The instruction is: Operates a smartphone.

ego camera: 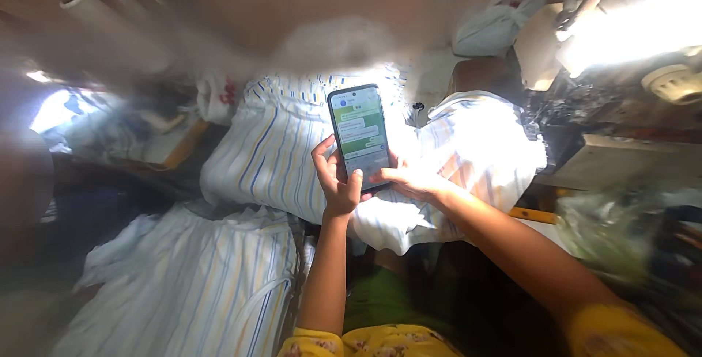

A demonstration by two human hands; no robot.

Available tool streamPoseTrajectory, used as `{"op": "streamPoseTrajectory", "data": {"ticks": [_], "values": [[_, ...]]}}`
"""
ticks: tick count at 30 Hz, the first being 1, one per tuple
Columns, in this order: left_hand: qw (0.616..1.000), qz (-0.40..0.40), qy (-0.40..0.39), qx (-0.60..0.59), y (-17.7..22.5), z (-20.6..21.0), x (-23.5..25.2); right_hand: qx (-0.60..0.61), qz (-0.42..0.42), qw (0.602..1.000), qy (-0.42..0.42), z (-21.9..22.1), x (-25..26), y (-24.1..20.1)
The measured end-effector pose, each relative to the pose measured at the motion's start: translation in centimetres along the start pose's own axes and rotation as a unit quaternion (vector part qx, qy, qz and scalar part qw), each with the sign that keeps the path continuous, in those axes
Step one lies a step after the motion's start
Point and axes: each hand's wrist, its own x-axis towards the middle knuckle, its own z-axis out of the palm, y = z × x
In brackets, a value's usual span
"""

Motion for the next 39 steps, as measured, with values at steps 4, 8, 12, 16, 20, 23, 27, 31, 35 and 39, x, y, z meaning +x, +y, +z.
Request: {"op": "streamPoseTrajectory", "data": {"ticks": [4,8,12,16,20,23,27,31,35,39], "values": [[0.999,0.023,0.01,0.036,-0.2,0.1,0.1,-0.011,0.002,1.0,0.004,-0.1,0.0,0.1],[1.0,0.004,0.01,0.022,-0.1,0.1,0.0,-0.014,0.003,1.0,0.005,0.0,-0.1,-0.1],[1.0,-0.015,0.003,-0.022,-0.1,-0.2,-0.2,-0.011,-0.002,1.0,-0.004,-0.2,0.0,0.1],[0.998,-0.032,0.022,-0.045,-0.1,-0.1,-0.2,0.029,0.007,1.0,-0.004,-0.2,0.0,0.1],[0.997,-0.047,0.036,-0.051,0.0,0.0,-0.2,0.037,-0.005,0.999,-0.009,-0.3,0.1,0.1],[0.997,-0.053,0.04,-0.049,0.1,0.0,-0.2,0.04,-0.003,0.999,-0.011,-0.1,0.0,-0.1],[0.996,-0.054,0.036,-0.063,0.0,0.0,-0.2,0.046,0.013,0.999,0.004,-0.1,0.1,-0.1],[0.995,-0.054,0.034,-0.081,0.2,0.1,-0.1,0.036,0.026,0.998,0.036,0.9,-0.3,-0.7],[0.994,-0.062,0.034,-0.088,0.2,0.1,-0.1,0.048,0.029,0.998,0.024,0.2,0.0,-0.4],[0.994,-0.057,0.037,-0.082,0.0,0.0,-0.1,0.022,0.006,1.0,-0.004,-0.1,0.0,0.0]]}}
